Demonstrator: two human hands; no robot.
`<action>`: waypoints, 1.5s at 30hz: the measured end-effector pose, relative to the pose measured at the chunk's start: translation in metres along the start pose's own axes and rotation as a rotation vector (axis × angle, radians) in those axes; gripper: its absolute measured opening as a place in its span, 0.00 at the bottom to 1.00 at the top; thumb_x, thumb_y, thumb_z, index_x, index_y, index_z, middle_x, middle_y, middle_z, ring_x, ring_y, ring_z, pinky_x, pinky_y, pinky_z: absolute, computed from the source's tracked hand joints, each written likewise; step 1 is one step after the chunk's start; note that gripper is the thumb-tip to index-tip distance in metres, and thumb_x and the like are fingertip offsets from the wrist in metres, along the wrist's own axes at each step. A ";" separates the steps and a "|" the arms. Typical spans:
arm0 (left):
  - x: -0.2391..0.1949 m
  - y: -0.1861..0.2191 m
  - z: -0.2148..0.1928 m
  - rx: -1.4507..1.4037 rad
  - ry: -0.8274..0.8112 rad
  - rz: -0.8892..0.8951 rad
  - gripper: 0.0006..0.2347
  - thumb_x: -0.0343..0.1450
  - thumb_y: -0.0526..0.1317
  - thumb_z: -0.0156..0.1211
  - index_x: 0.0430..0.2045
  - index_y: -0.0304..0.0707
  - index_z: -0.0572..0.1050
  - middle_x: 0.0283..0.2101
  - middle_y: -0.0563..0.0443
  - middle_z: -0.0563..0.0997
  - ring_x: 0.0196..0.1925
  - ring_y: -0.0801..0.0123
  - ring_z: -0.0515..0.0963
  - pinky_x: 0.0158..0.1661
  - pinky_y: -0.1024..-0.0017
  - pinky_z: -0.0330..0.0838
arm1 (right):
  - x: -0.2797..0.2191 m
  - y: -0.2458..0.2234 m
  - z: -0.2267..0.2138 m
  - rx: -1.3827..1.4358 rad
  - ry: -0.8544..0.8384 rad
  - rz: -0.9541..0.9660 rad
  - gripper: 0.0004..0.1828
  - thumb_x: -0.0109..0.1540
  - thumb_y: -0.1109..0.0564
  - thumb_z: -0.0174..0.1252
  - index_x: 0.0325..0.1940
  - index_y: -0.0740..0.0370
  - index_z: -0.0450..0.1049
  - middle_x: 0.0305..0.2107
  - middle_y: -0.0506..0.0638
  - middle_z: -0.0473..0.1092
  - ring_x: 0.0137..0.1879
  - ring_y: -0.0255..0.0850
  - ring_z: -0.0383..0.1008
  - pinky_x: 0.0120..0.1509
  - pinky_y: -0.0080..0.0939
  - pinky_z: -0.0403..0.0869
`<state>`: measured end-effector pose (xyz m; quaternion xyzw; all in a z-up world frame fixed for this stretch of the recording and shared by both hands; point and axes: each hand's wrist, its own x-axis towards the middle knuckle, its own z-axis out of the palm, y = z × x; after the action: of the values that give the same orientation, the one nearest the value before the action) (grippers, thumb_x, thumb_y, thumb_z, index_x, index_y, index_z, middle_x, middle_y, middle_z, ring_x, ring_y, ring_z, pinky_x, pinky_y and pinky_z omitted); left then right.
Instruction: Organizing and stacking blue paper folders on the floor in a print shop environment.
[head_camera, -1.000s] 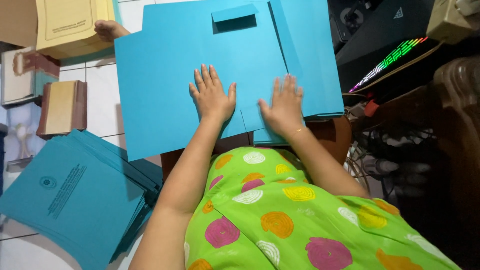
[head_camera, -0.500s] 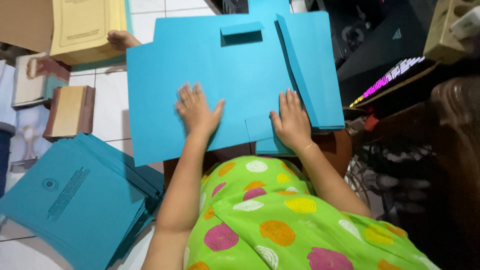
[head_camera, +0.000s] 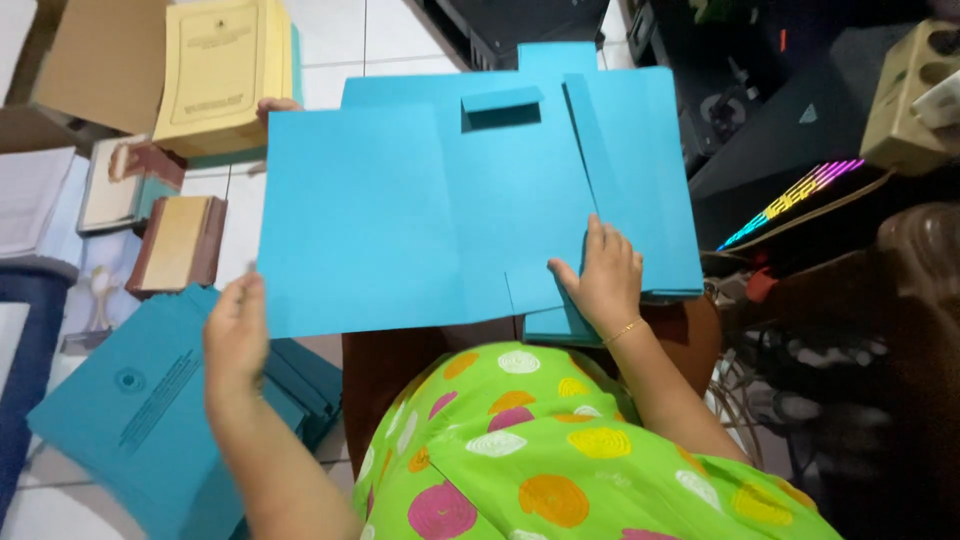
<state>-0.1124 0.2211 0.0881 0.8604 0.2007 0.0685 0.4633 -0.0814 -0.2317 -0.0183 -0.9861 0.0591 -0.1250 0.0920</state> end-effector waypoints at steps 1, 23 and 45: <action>-0.002 0.022 -0.004 -0.007 0.003 0.009 0.21 0.81 0.55 0.49 0.61 0.42 0.74 0.58 0.35 0.76 0.63 0.40 0.71 0.58 0.45 0.65 | 0.003 0.001 -0.011 -0.002 0.012 -0.001 0.51 0.60 0.26 0.58 0.75 0.61 0.57 0.60 0.63 0.65 0.68 0.57 0.66 0.64 0.63 0.65; 0.010 0.084 0.262 0.702 -0.491 0.845 0.37 0.70 0.72 0.39 0.72 0.55 0.57 0.77 0.43 0.53 0.79 0.41 0.46 0.67 0.30 0.41 | 0.028 0.036 -0.076 1.230 -0.405 0.482 0.43 0.68 0.28 0.27 0.79 0.56 0.50 0.66 0.63 0.62 0.73 0.54 0.62 0.73 0.56 0.65; -0.002 0.105 0.249 0.626 -0.536 0.735 0.38 0.70 0.70 0.41 0.73 0.49 0.55 0.77 0.43 0.51 0.79 0.45 0.43 0.68 0.33 0.38 | 0.274 0.003 0.064 0.002 -0.198 -0.061 0.47 0.69 0.25 0.31 0.80 0.61 0.47 0.77 0.58 0.45 0.83 0.51 0.41 0.80 0.69 0.42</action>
<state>-0.0093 -0.0224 0.0352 0.9579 -0.2271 -0.0587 0.1656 0.1978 -0.2620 -0.0150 -0.9949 0.0196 -0.0299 0.0947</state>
